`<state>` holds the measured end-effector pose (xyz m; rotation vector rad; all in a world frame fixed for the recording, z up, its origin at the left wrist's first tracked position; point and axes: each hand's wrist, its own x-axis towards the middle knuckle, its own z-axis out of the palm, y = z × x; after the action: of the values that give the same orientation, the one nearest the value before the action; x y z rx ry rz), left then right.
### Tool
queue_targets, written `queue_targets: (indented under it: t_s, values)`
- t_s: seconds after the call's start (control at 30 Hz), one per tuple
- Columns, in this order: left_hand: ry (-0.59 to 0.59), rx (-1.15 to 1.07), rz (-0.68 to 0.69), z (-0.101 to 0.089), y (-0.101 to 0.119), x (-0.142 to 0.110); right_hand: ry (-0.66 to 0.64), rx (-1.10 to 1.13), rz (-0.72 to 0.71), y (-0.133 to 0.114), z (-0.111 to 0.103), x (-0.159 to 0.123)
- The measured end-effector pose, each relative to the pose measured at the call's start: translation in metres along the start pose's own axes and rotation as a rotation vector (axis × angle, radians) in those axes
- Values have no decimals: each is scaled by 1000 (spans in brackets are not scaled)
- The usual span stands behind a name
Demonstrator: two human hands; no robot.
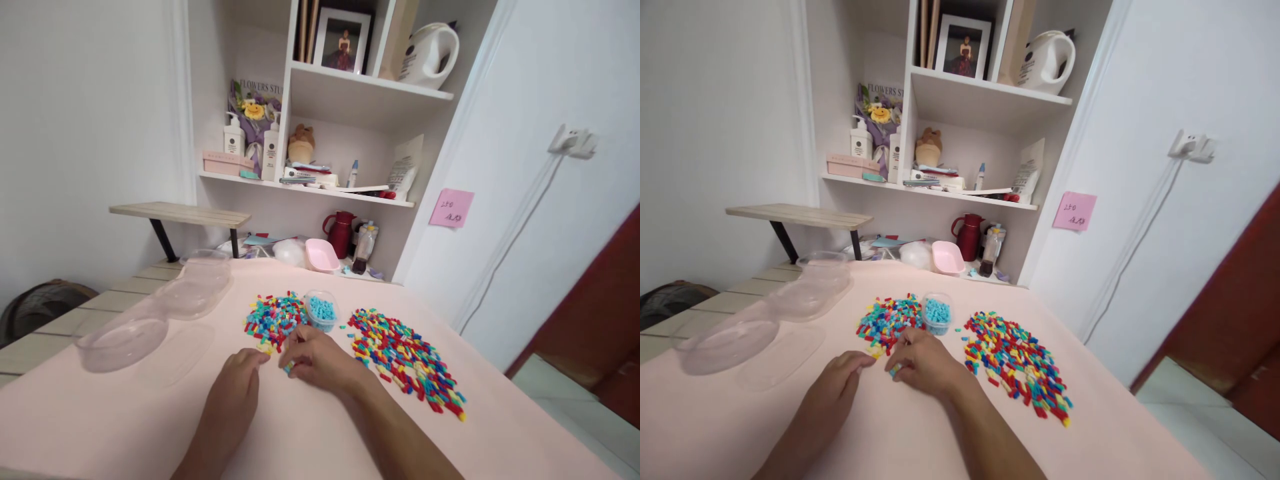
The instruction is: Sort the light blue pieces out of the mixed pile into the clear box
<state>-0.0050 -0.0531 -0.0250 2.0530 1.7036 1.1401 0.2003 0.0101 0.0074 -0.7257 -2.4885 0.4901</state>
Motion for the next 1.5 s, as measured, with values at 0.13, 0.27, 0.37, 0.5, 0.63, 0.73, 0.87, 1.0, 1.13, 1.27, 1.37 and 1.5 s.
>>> queue_targets:
  t_s: [0.13, 0.27, 0.37, 0.5, 0.63, 0.73, 0.87, 1.0, 1.13, 1.27, 1.37, 1.5]
  values:
    - [113, -24, -55, -3, -6, 2, 24, 21, 15, 1, 1, 1]
    - [223, 11, -144, -5, -16, 6, 138, 93, 46, 3, -9, 3]
    - [176, 108, -190, -3, -15, 7, 377, 88, 56, 8, -23, 2]
    - [5, 281, -251, -4, 2, 5, 694, -8, 142, 24, -39, -1]
    - [-131, 387, -255, -11, 18, 4, 785, -131, 264, 45, -46, -6]
    - [-177, 429, -237, -14, 22, 4, 819, -173, 331, 51, -47, -8]
    - [-199, 459, -231, -13, 22, 5, 780, -130, 258, 40, -42, -6]
    - [-203, 518, -175, -8, 23, 3, 513, -48, 116, 22, -24, 1]
    - [-223, 585, -96, -1, 21, -1, 240, -142, 32, 12, -1, 10]
    - [-256, 549, -11, 3, 17, -3, 80, -309, 13, 7, 13, 15]
    - [-293, 499, 27, 3, 16, -3, 21, -354, 14, 3, 14, 16]
    - [-313, 447, 55, 1, 16, -4, 67, -219, 1, 3, 4, 15]
